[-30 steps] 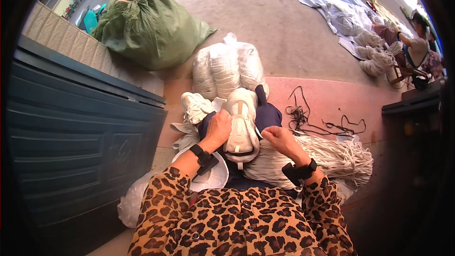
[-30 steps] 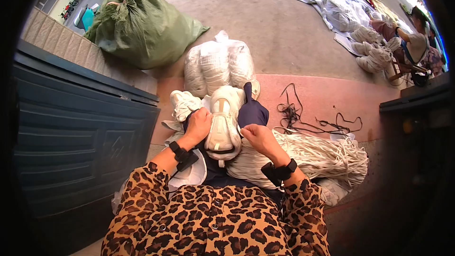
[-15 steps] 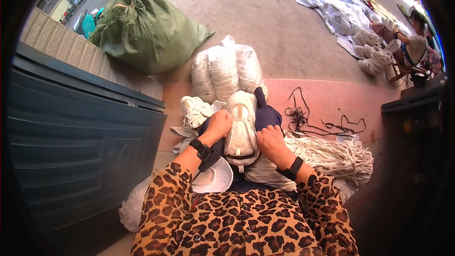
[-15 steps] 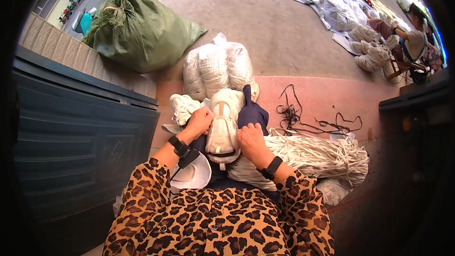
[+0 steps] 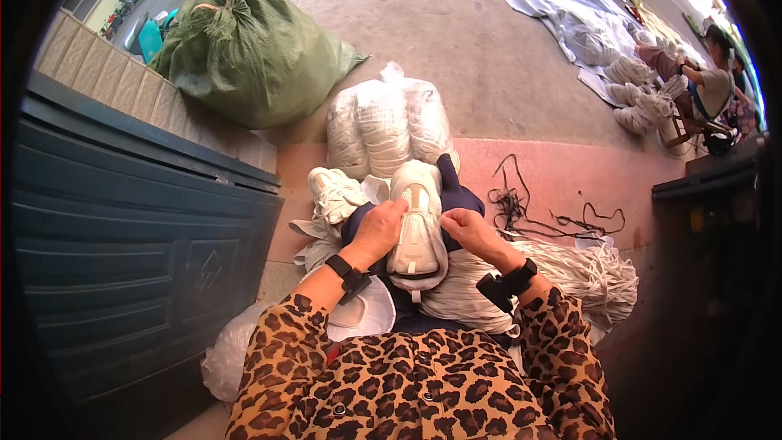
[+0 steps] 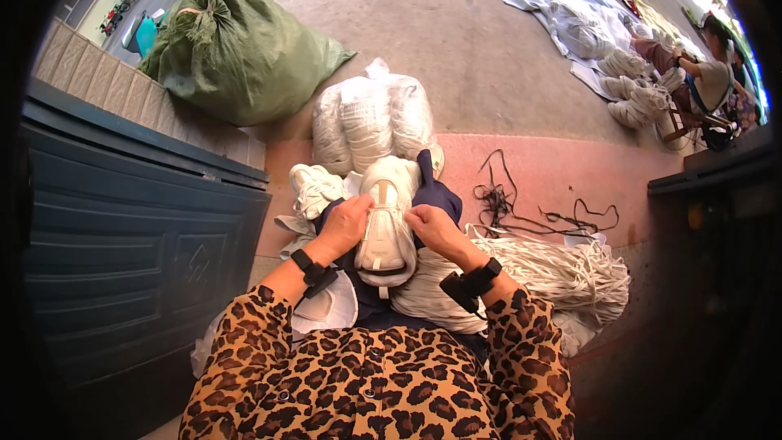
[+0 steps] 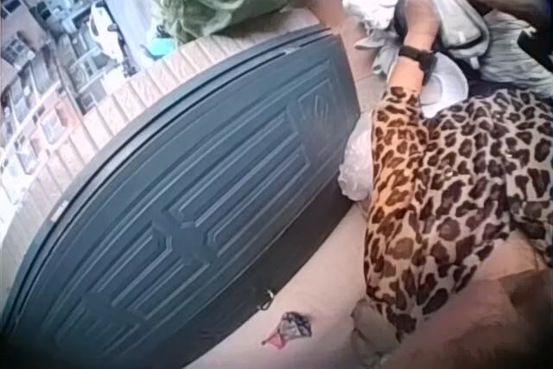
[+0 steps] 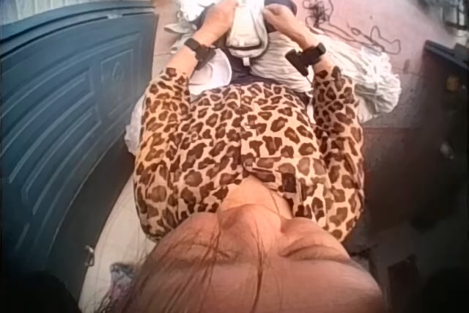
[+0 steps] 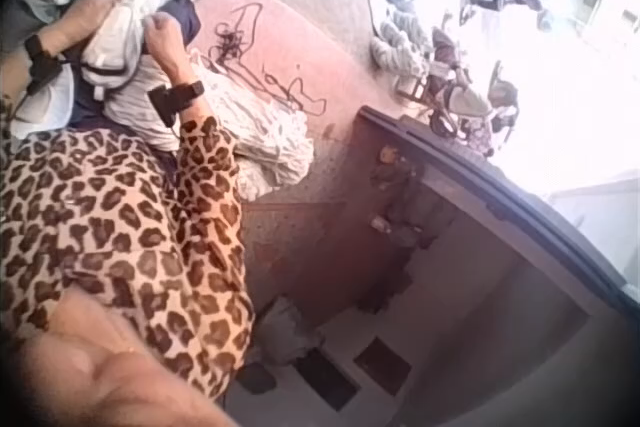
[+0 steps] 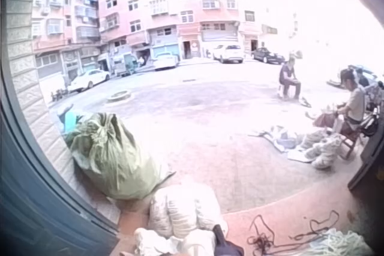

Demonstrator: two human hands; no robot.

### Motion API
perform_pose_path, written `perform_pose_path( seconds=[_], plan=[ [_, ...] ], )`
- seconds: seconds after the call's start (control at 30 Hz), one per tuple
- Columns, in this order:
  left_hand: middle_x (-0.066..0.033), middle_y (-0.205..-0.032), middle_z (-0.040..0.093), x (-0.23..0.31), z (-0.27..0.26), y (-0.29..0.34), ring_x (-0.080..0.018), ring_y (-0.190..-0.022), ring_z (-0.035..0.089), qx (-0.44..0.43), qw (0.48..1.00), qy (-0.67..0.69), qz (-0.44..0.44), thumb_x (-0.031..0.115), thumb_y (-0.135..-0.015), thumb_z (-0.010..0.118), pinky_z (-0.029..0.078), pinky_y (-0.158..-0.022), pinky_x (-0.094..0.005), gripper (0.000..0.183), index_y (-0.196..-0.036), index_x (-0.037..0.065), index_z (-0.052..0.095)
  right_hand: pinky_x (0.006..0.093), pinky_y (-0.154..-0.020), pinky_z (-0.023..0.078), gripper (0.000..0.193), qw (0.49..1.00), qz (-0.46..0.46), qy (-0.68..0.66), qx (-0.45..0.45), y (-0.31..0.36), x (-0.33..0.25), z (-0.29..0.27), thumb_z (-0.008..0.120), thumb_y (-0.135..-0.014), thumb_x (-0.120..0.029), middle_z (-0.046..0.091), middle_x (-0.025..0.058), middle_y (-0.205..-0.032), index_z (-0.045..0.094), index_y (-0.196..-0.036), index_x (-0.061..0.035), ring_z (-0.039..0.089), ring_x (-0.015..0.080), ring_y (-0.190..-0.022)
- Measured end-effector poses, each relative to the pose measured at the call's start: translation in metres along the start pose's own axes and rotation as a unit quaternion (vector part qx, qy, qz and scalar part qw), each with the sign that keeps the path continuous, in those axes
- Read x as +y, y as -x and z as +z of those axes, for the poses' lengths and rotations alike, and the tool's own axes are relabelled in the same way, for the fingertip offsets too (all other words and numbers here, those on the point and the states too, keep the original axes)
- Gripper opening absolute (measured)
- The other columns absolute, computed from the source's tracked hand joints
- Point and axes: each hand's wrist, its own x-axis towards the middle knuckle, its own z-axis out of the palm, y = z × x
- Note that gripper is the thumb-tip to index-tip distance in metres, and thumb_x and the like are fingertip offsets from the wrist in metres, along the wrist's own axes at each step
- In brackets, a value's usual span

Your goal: Lacing up a pair of white athletic shoes.

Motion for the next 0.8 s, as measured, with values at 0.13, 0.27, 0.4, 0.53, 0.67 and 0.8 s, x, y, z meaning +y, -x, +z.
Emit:
perform_pose_path(
  seconds=[0.13, 0.27, 0.4, 0.53, 0.67, 0.8],
  plan=[
    [-0.0147, -0.074, 0.055, 0.001, -0.001, -0.003, -0.035, -0.074, 0.055, -0.003, 0.997, -0.066, 0.033, 0.0, -0.075, 0.047, 0.044, -0.064, -0.0417, 0.012, -0.085, 0.005, 0.052, 0.0399, -0.062, 0.043, 0.023, 0.985, -0.023, 0.173, -0.015, -0.011, 0.003, 0.008, 0.05, -0.084, -0.018, 0.057, 0.0228, -0.071, 0.059, -0.084, 0.0027, 0.056, 0.0373, -0.069],
    [-0.0128, -0.074, 0.054, -0.007, -0.001, -0.006, -0.0328, -0.076, 0.053, 0.007, 0.999, 0.026, 0.018, -0.002, -0.073, 0.047, 0.044, -0.067, -0.0398, 0.011, -0.078, 0.004, 0.053, 0.0421, -0.065, 0.044, 0.023, 0.985, -0.118, 0.124, 0.031, -0.019, 0.005, 0.016, 0.052, -0.082, -0.019, 0.058, 0.0229, -0.074, 0.06, -0.079, 0.0024, 0.056, 0.0384, -0.073],
    [-0.0127, -0.075, 0.054, -0.01, -0.001, -0.005, -0.0324, -0.077, 0.052, -0.008, 0.998, 0.026, 0.053, -0.003, -0.071, 0.048, 0.043, -0.068, -0.0393, 0.01, -0.075, 0.004, 0.054, 0.0426, -0.065, 0.044, 0.02, 0.968, -0.14, 0.206, 0.005, -0.022, 0.004, 0.012, 0.051, -0.081, -0.017, 0.058, 0.0218, -0.072, 0.06, -0.077, 0.001, 0.056, 0.0379, -0.072],
    [-0.0127, -0.075, 0.055, -0.007, 0.001, -0.003, -0.0326, -0.078, 0.052, 0.014, 0.998, -0.006, 0.056, -0.003, -0.071, 0.047, 0.043, -0.068, -0.0387, 0.012, -0.076, 0.004, 0.055, 0.0437, -0.065, 0.044, 0.017, 0.945, -0.174, 0.276, 0.017, -0.023, 0.007, 0.009, 0.05, -0.08, -0.014, 0.058, 0.0207, -0.073, 0.06, -0.076, 0.0001, 0.057, 0.0373, -0.071],
    [-0.0131, -0.075, 0.055, -0.004, 0.003, -0.002, -0.0327, -0.078, 0.052, 0.027, 0.998, 0.001, 0.048, -0.004, -0.071, 0.047, 0.043, -0.069, -0.0387, 0.012, -0.076, 0.003, 0.055, 0.0447, -0.063, 0.044, 0.016, 0.952, -0.195, 0.227, 0.057, -0.03, 0.014, 0.023, 0.049, -0.081, -0.013, 0.058, 0.0218, -0.073, 0.055, -0.076, 0.0017, 0.056, 0.0381, -0.072],
    [-0.0132, -0.075, 0.055, -0.004, 0.004, -0.001, -0.0325, -0.078, 0.052, 0.034, 0.999, 0.003, 0.04, -0.004, -0.071, 0.047, 0.043, -0.069, -0.0387, 0.012, -0.076, 0.003, 0.055, 0.0451, -0.062, 0.044, 0.015, 0.943, -0.206, 0.255, 0.064, -0.035, 0.018, 0.033, 0.049, -0.081, -0.012, 0.058, 0.0222, -0.074, 0.052, -0.075, 0.0017, 0.056, 0.0386, -0.071]
  ],
)
